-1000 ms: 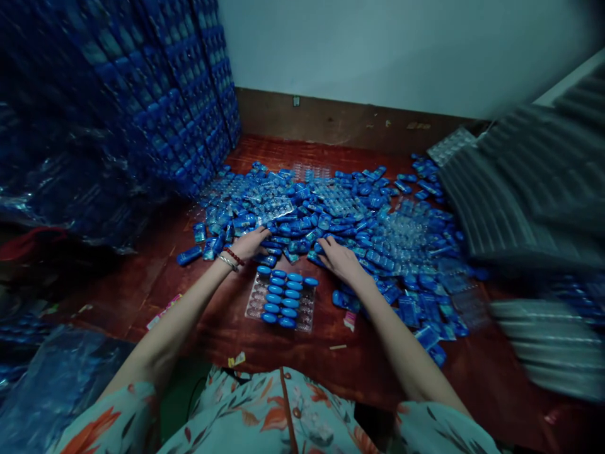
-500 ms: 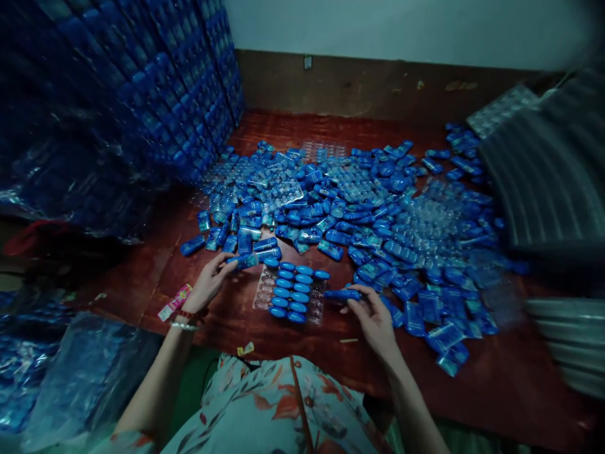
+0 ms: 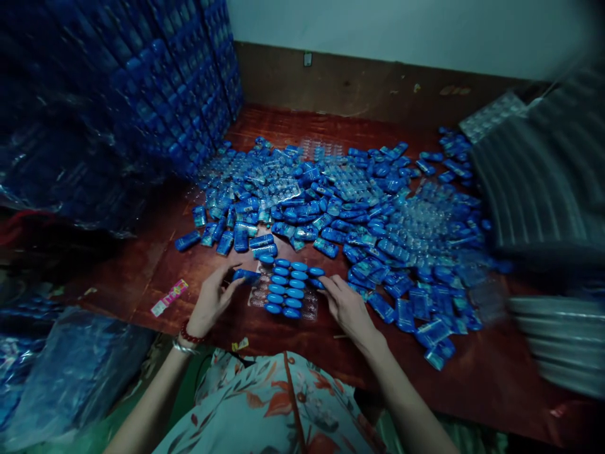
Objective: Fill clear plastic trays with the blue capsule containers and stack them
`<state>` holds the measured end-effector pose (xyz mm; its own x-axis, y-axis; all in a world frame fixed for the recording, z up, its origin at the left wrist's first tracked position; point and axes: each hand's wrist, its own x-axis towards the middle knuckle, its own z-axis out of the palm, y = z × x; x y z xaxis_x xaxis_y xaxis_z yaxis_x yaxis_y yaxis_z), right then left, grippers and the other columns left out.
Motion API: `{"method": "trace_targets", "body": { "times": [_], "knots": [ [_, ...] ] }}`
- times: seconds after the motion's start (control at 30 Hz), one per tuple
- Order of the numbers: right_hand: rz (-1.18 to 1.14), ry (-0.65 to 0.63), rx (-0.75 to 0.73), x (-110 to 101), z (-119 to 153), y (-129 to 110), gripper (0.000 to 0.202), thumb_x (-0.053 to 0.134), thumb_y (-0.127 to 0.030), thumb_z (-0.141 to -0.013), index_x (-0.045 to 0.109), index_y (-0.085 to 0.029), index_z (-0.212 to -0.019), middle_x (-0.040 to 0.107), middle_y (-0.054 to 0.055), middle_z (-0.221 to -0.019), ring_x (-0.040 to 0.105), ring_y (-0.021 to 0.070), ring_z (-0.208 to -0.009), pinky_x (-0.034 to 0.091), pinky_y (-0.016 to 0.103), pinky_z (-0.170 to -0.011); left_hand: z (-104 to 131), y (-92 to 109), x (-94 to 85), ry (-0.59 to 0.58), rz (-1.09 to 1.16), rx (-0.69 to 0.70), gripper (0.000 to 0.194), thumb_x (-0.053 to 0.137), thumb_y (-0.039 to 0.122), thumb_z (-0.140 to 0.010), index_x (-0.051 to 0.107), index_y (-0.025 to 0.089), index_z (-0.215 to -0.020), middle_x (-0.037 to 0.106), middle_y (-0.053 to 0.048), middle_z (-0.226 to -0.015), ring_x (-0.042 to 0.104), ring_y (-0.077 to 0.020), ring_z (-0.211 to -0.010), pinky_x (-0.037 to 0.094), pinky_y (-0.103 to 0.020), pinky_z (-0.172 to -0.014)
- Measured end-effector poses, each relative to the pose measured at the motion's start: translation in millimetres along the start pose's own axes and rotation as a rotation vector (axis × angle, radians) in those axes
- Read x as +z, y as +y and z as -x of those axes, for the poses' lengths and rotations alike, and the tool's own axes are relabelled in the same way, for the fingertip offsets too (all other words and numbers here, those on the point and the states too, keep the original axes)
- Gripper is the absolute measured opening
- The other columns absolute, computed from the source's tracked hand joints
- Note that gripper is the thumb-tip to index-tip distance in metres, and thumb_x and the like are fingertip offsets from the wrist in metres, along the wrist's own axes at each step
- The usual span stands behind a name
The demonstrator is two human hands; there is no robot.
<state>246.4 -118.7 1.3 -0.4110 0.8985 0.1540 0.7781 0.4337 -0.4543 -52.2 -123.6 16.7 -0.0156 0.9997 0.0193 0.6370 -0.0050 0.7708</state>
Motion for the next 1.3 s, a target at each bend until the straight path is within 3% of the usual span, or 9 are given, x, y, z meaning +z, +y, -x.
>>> {"method": "trace_targets", "body": {
  "times": [0.2,0.43,0.63,0.73,0.83,0.93,1.07,1.13,1.3],
  "knots": [
    [0.41,-0.163,-0.085,-8,-12,-10,0.031,0.037,-0.008,-0.089,0.056,-0.016,-0.113,0.059,0.007,-0.087,0.055,0.0183,-0.075,0.042,0.028,-0.066,-3,-2,13.2,0.017,-0.045,0.227,0.023,0.048,0.031,-0.09,0.058,0.018,-0.106,0.064,-0.007,-0.098,0.062,-0.0183,-0.091,0.051,-0.031,-0.082],
    [0.53,-0.318,-0.143,-12,-29,-24,0.027,0.042,-0.008,-0.087,0.059,-0.015,-0.108,0.061,0.009,-0.092,0.056,0.0199,-0.081,0.04,0.03,-0.067,-18,-9,22.3,-0.099,-0.29,0.6,0.03,0.034,0.018,-0.095,0.053,0.016,-0.117,0.06,-0.011,-0.102,0.059,-0.0175,-0.092,0.052,-0.03,-0.078],
    [0.501,-0.1,-0.19,-1,-15,-11,0.036,0.04,-0.015,-0.092,0.052,-0.018,-0.126,0.063,0.007,-0.089,0.056,0.0159,-0.067,0.04,0.028,-0.061,-28,-1,20.5,-0.282,-0.454,0.764,0.034,0.027,0.021,-0.096,0.056,0.015,-0.112,0.06,-0.012,-0.101,0.056,-0.0204,-0.095,0.05,-0.037,-0.083],
    [0.399,0.067,-0.148,1,-6,-3,0.034,0.041,-0.024,-0.094,0.053,-0.019,-0.125,0.065,0.007,-0.09,0.058,0.015,-0.07,0.041,0.027,-0.064,-29,-1,15.9,-0.247,-0.465,0.763,0.032,0.032,0.022,-0.095,0.056,0.018,-0.115,0.057,-0.013,-0.108,0.054,-0.0216,-0.098,0.049,-0.038,-0.083],
    [0.309,0.179,0.01,-6,-14,11,0.032,0.038,-0.024,-0.094,0.058,-0.02,-0.119,0.065,0.006,-0.089,0.059,0.0146,-0.073,0.041,0.025,-0.065,-39,-1,10.4,-0.09,-0.374,0.642,0.028,0.04,0.025,-0.093,0.058,0.02,-0.113,0.055,-0.011,-0.108,0.055,-0.0195,-0.094,0.049,-0.033,-0.079],
    [0.352,0.117,0.139,-14,-42,26,0.028,0.042,-0.026,-0.092,0.059,-0.021,-0.114,0.062,0.007,-0.092,0.057,0.0185,-0.082,0.041,0.026,-0.062,-69,7,11.6,-0.029,-0.305,0.458,0.028,0.042,0.029,-0.093,0.059,0.017,-0.111,0.055,-0.011,-0.103,0.057,-0.0183,-0.091,0.049,-0.029,-0.077],
    [0.547,-0.173,0.122,-14,-82,33,0.026,0.055,-0.024,-0.084,0.058,-0.015,-0.109,0.062,0.013,-0.094,0.052,0.0245,-0.091,0.041,0.03,-0.068,-121,22,28.0,-0.293,-0.581,0.321,0.03,0.061,0.036,-0.082,0.062,0.013,-0.103,0.06,-0.014,-0.102,0.059,-0.0269,-0.093,0.049,-0.035,-0.077],
    [0.583,-0.23,0.11,-11,-90,32,0.023,0.052,-0.021,-0.084,0.058,-0.012,-0.105,0.062,0.015,-0.092,0.053,0.0253,-0.09,0.04,0.033,-0.072,-139,27,35.6,-0.421,-0.657,0.28,0.024,0.064,0.031,-0.08,0.064,0.012,-0.094,0.062,-0.014,-0.096,0.062,-0.0266,-0.085,0.049,-0.034,-0.072],
    [0.331,-0.038,0.139,-21,-52,33,0.031,0.037,-0.023,-0.091,0.05,-0.013,-0.117,0.063,0.013,-0.098,0.057,0.0241,-0.091,0.043,0.034,-0.076,-130,17,19.5,-0.4,-0.618,0.278,0.023,0.041,0.024,-0.092,0.058,0.011,-0.102,0.064,-0.013,-0.092,0.063,-0.0215,-0.081,0.048,-0.031,-0.073]
  ]
}}
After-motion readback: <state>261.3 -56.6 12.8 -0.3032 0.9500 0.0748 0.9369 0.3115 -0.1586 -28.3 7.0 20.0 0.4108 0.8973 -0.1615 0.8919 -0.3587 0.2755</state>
